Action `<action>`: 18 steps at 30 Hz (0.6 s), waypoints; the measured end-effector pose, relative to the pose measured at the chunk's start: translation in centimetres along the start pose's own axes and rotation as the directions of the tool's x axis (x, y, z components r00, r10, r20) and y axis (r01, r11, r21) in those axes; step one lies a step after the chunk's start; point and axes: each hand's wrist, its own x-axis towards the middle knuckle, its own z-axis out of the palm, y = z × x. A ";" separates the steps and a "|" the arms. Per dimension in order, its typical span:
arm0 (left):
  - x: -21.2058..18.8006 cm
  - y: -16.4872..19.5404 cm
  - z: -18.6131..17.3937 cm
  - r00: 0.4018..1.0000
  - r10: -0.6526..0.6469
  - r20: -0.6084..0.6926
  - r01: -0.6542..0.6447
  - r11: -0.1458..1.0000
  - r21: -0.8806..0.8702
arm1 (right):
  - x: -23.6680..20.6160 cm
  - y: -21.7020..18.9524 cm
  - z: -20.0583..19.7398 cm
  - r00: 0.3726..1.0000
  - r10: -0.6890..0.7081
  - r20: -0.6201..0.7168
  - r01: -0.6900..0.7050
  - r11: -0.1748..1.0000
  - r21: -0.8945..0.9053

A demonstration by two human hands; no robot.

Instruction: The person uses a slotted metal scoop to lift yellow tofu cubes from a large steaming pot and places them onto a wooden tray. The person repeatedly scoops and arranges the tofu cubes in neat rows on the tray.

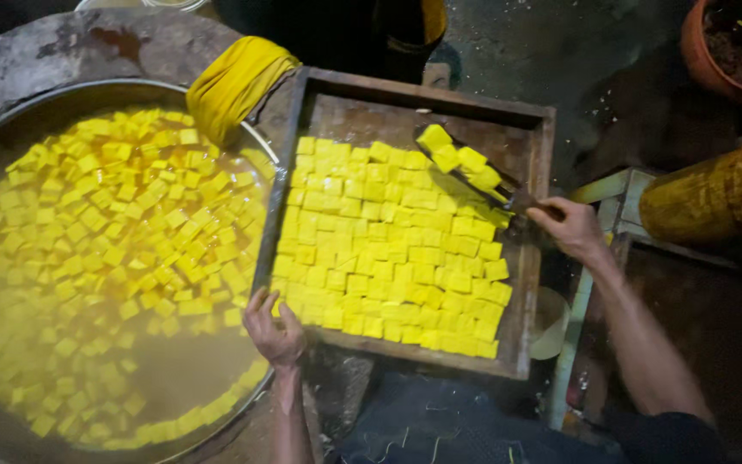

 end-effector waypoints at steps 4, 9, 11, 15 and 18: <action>2.6 3.8 5.0 0.995 0.069 0.075 -0.065 0.997 -0.051 | 2.7 4.0 -4.8 0.993 -0.113 -0.019 0.106 0.967 -0.233; 4.6 9.2 13.1 0.979 0.099 0.177 -0.063 0.978 -0.200 | 4.5 5.8 -6.7 0.912 -0.409 0.008 0.329 0.721 -0.610; 5.8 11.6 17.5 0.965 0.155 0.211 -0.094 0.957 -0.273 | 4.7 5.9 -7.1 0.880 -0.475 -0.033 0.352 0.696 -0.626; 8.0 16.6 27.4 0.906 0.254 0.339 -0.139 0.934 -0.329 | 4.6 5.9 -8.6 0.839 -0.544 0.006 0.432 0.661 -0.614; 9.8 19.4 33.9 0.807 0.214 0.550 -0.111 0.970 -0.215 | 4.6 6.4 -9.9 0.836 -0.548 -0.010 0.408 0.635 -0.656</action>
